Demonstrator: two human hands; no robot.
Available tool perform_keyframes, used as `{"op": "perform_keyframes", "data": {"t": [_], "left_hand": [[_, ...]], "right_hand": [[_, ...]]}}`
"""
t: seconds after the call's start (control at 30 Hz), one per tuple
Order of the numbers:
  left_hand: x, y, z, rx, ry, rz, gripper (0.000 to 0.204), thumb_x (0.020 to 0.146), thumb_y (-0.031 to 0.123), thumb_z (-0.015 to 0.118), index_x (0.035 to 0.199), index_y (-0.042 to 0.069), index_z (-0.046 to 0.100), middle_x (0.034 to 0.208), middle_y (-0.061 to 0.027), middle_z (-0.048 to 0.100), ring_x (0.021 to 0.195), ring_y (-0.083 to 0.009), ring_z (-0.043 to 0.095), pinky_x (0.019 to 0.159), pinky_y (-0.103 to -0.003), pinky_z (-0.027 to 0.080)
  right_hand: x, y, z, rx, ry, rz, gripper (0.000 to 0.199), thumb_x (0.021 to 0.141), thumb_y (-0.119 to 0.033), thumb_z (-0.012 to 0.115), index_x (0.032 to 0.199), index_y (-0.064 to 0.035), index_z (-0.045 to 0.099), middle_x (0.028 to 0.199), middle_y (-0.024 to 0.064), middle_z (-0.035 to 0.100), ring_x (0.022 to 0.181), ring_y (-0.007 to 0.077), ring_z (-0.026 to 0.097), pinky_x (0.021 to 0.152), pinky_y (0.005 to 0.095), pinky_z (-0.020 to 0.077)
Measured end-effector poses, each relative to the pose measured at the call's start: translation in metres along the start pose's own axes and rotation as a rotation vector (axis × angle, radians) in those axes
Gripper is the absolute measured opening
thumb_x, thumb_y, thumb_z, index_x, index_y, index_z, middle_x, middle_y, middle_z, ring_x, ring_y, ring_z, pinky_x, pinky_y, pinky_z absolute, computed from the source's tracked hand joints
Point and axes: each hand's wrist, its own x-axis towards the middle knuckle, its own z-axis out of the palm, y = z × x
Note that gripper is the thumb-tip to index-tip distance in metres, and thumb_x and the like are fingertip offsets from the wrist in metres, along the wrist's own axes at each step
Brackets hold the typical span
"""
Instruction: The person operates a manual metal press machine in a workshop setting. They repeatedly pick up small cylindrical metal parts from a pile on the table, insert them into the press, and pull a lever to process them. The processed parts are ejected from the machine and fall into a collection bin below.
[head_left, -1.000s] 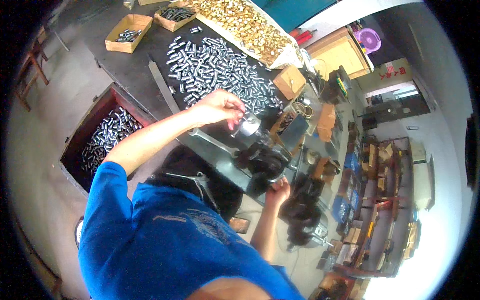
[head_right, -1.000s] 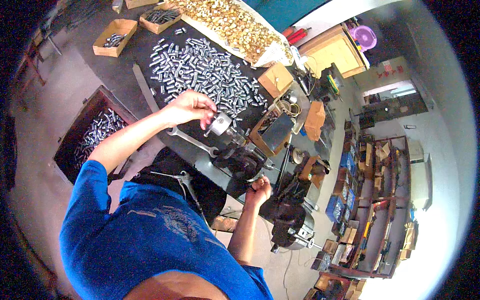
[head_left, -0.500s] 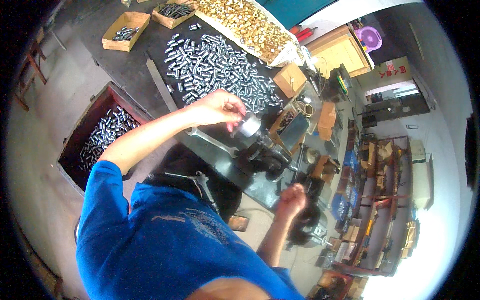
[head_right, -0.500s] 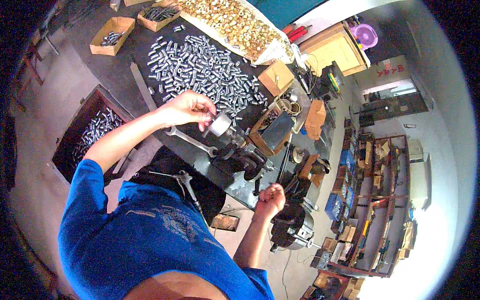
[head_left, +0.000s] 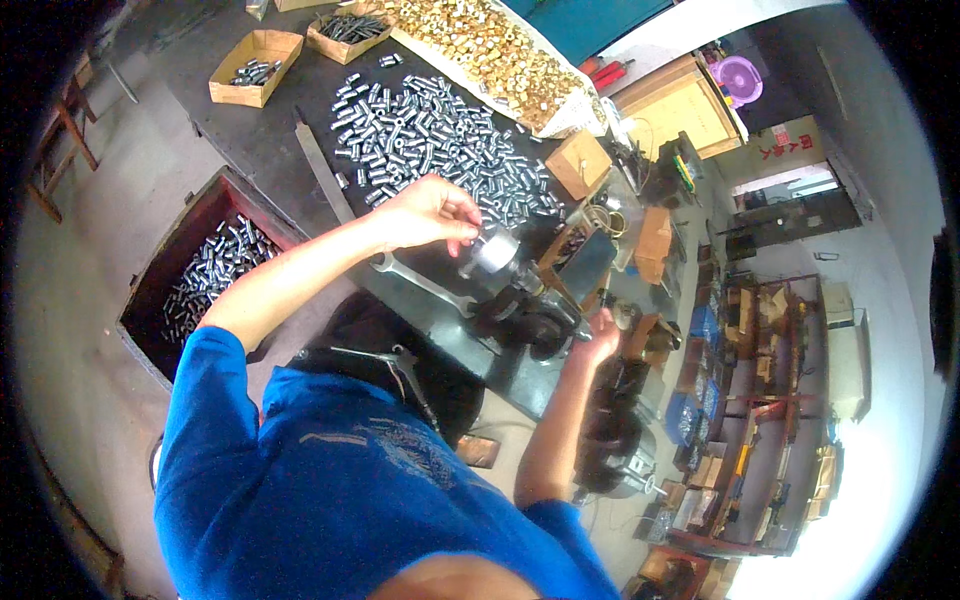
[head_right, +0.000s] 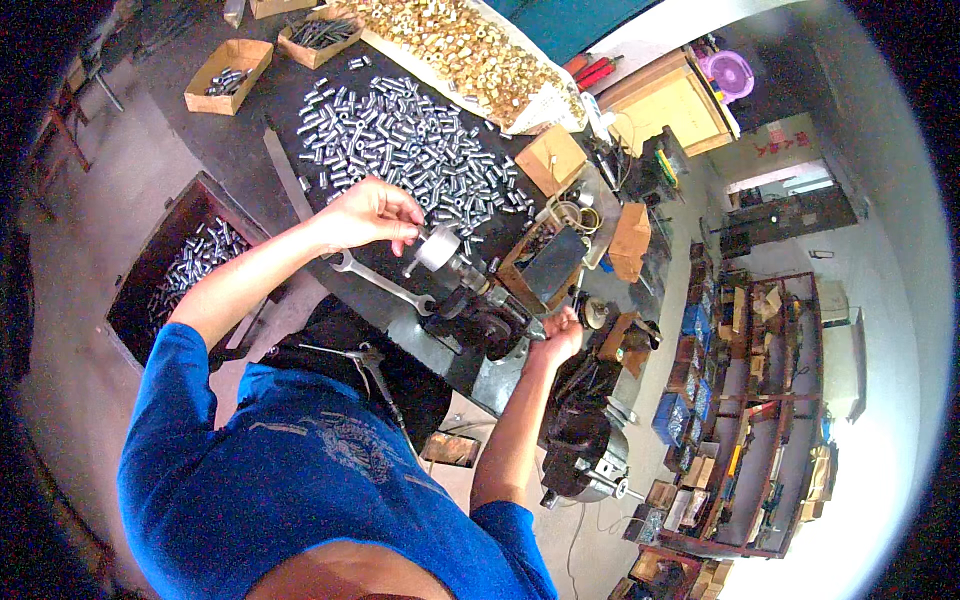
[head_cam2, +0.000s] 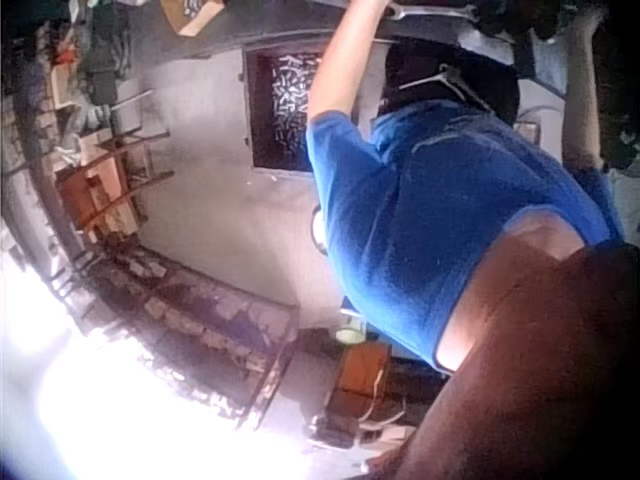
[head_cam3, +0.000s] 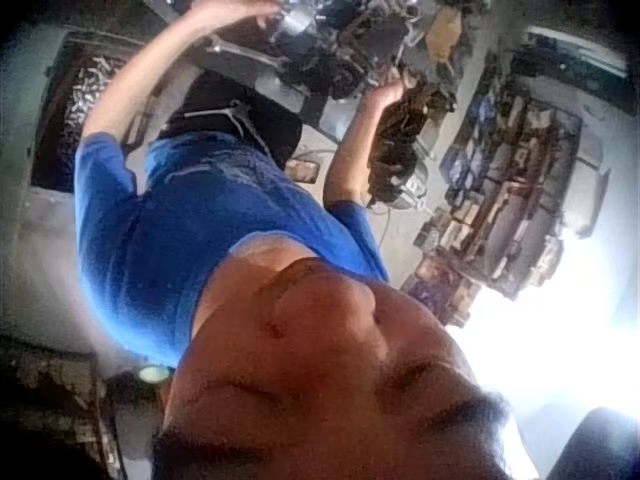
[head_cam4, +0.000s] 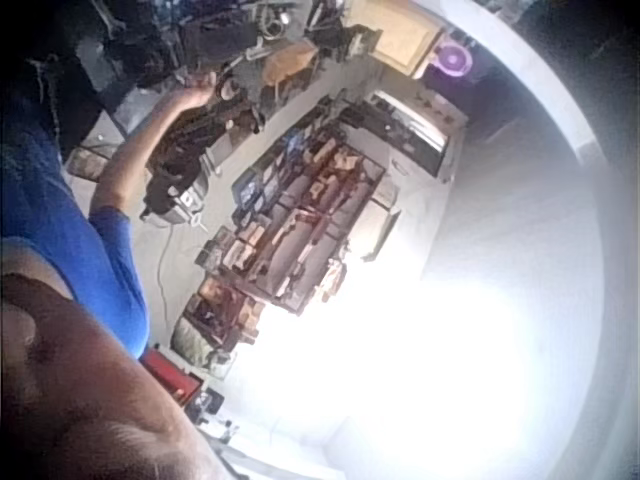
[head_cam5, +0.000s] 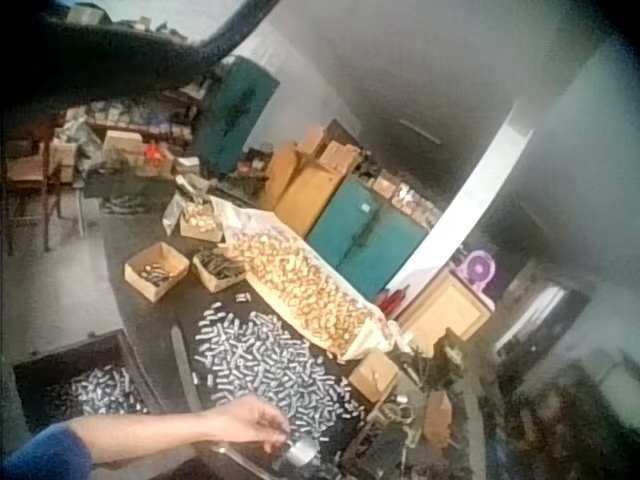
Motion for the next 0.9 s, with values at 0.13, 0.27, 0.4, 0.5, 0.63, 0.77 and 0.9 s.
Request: {"op": "perform_keyframes", "data": {"t": [0.13, 0.27, 0.4, 0.5, 0.63, 0.77, 0.9], "left_hand": [[0.002, 0.003, 0.005, 0.034, 0.004, -0.001, 0.011, 0.075, 0.0, 0.059, 0.084, -0.005, 0.056, 0.071, -0.0081, 0.059, 0.057, -0.0127, 0.057, 0.053, -0.022, 0.047], [0.001, 0.001, 0.002, -0.014, 0.013, 0.006, 0.009, 0.074, -0.001, 0.059, 0.082, -0.006, 0.057, 0.071, -0.0091, 0.059, 0.054, -0.0125, 0.057, 0.052, -0.022, 0.046], [0.0, 0.003, 0.004, 0.005, 0.043, -0.021, 0.008, 0.074, -0.001, 0.058, 0.081, -0.006, 0.057, 0.068, -0.0091, 0.058, 0.053, -0.0125, 0.057, 0.052, -0.022, 0.046], [-0.003, -0.001, 0.009, -0.073, 0.073, -0.026, 0.008, 0.075, 0.001, 0.058, 0.081, -0.005, 0.057, 0.067, -0.009, 0.058, 0.053, -0.0123, 0.056, 0.05, -0.022, 0.045], [0.003, 0.0, 0.01, -0.02, 0.055, -0.038, 0.009, 0.077, 0.004, 0.057, 0.078, -0.005, 0.058, 0.066, -0.0085, 0.059, 0.051, -0.0119, 0.056, 0.048, -0.022, 0.044], [0.002, 0.001, 0.009, 0.008, 0.069, -0.058, 0.011, 0.078, 0.006, 0.057, 0.076, -0.005, 0.058, 0.064, -0.0079, 0.058, 0.049, -0.0109, 0.055, 0.048, -0.022, 0.044], [-0.001, 0.003, 0.012, 0.07, 0.088, -0.024, 0.015, 0.079, 0.01, 0.057, 0.076, -0.005, 0.059, 0.063, -0.007, 0.058, 0.048, -0.0095, 0.054, 0.047, -0.022, 0.044]], "right_hand": [[-0.033, 0.032, -0.024, -0.055, 0.073, -0.067, 0.016, 0.08, -0.017, 0.044, 0.082, -0.0043, 0.053, 0.063, -0.0026, 0.045, 0.053, 0.009, 0.041, 0.048, 0.0209, 0.0332], [-0.072, 0.019, -0.064, 0.01, -0.137, 0.149, 0.013, 0.078, -0.015, 0.047, 0.08, -0.0037, 0.052, 0.055, -0.004, 0.035, 0.044, 0.0055, 0.027, 0.038, 0.02, 0.0196], [-0.102, -0.028, -0.052, -0.026, -0.285, 0.041, 0.011, 0.076, -0.013, 0.046, 0.077, -0.0027, 0.051, 0.053, -0.0039, 0.034, 0.043, 0.0048, 0.024, 0.038, 0.0197, 0.0183], [-0.091, -0.052, -0.029, -0.018, -0.355, -0.027, 0.014, 0.077, -0.014, 0.042, 0.076, -0.0027, 0.05, 0.053, -0.0041, 0.033, 0.04, 0.0044, 0.023, 0.035, 0.0194, 0.0154], [-0.049, -0.058, -0.009, 0.049, -0.337, -0.027, 0.017, 0.079, -0.014, 0.039, 0.076, -0.0027, 0.051, 0.053, -0.0039, 0.033, 0.039, 0.0047, 0.023, 0.033, 0.0193, 0.0145], [-0.033, -0.053, 0.002, 0.015, -0.335, -0.113, 0.015, 0.079, -0.011, 0.04, 0.077, -0.0004, 0.051, 0.054, -0.0026, 0.032, 0.042, 0.0045, 0.024, 0.035, 0.0195, 0.0157], [-0.032, -0.051, 0.001, 0.028, -0.383, -0.163, 0.014, 0.078, -0.01, 0.042, 0.077, 0.0012, 0.05, 0.055, -0.0023, 0.035, 0.044, 0.0043, 0.026, 0.036, 0.0185, 0.0176]]}}
